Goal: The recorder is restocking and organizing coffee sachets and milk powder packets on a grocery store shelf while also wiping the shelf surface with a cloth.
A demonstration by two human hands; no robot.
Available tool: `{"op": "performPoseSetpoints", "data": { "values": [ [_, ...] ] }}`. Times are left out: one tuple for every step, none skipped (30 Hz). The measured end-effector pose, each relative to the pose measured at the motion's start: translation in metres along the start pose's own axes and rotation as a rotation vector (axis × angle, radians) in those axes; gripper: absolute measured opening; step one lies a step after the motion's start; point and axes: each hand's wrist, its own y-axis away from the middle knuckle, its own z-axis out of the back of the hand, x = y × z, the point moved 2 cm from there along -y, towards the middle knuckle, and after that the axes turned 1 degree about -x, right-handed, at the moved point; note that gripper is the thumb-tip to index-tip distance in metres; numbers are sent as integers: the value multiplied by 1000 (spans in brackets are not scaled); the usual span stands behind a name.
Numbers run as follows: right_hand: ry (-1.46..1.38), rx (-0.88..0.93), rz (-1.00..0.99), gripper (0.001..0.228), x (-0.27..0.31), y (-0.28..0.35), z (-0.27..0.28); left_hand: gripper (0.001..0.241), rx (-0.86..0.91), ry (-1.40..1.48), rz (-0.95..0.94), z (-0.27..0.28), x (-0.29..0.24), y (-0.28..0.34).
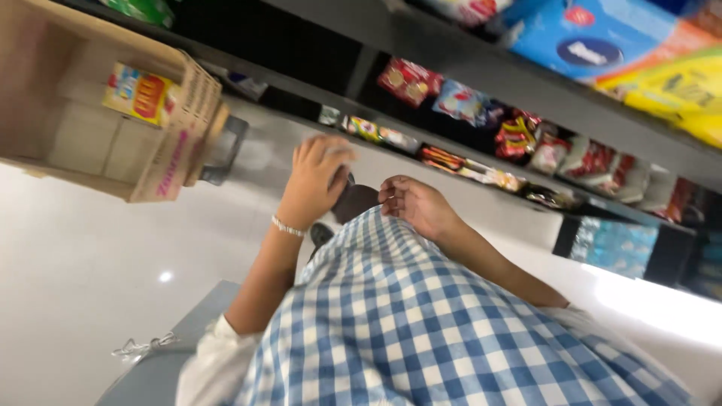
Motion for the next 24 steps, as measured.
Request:
{"op": "performPoseSetpoints", "data": {
  "values": [
    [-1, -14, 1, 26, -11, 4, 3, 31, 4, 13, 0, -5, -6, 18],
    [56, -18, -56, 26, -20, 7, 8, 30, 24, -5, 51, -12, -13, 38],
    [114, -23, -114, 26, -30, 11, 13, 30, 45, -24, 103, -20, -20, 58],
    [130, -23, -122, 26, -34, 12, 14, 30, 29, -20, 110, -26, -20, 78],
    [212, -9, -168, 25, -38, 12, 15, 32, 53, -26, 287, -34, -18, 99],
    [293, 10, -212, 24, -42, 9, 15, 35, 78, -34, 464, -41, -13, 119],
    [308, 16, -220, 24, -44, 11, 15, 35, 62, -34, 472, -49, -16, 138],
    [419, 19, -219, 24, -45, 10, 18, 35, 102, -56, 653, -60, -12, 157],
    [529, 22, -218, 25, -46, 8, 22, 35, 144, -75, 834, -73, -8, 175],
    [540, 31, -219, 25, -52, -2, 34, 35, 130, -77, 838, -83, -6, 184],
    [641, 6, -208, 26, -59, -13, 49, 35, 139, -110, 867, -94, -1, 193],
    [750, -27, -210, 27, -64, -19, 70, 36, 147, -127, 909, -115, -2, 205],
    [770, -24, -227, 27, -72, -21, 87, 36, 131, -113, 925, -130, -3, 211],
    [807, -28, -245, 29, -74, -28, 107, 37, 81, -75, 937, -149, -2, 212],
    [844, -33, -264, 30, -76, -34, 128, 38, 31, -37, 949, -169, -1, 212],
    [861, -21, -266, 30, -74, -45, 147, 38, 11, -37, 955, -185, -2, 200],
    [848, -17, -237, 32, -72, -56, 166, 41, -120, -4, 832, -201, -4, 186],
    [828, -18, -212, 34, -75, -64, 187, 43, -241, 28, 707, -216, -8, 177],
    [838, -12, -218, 34, -78, -78, 220, 43, -252, 29, 714, -237, 0, 166],
    [860, -22, -53, 37, -74, -97, 250, 43, -293, 92, 657, -256, 11, 153],
    [877, -28, 112, 41, -69, -115, 279, 45, -334, 153, 598, -274, 20, 139],
    [874, -23, 129, 41, -56, -124, 294, 45, -336, 144, 582, -290, 37, 121],
    [957, -71, 351, 48, -38, -131, 307, 44, -374, 123, 496, -305, 51, 100],
    [1013, -137, 602, 56, -20, -143, 316, 44, -393, 96, 380, -313, 71, 74]
  ]
}}
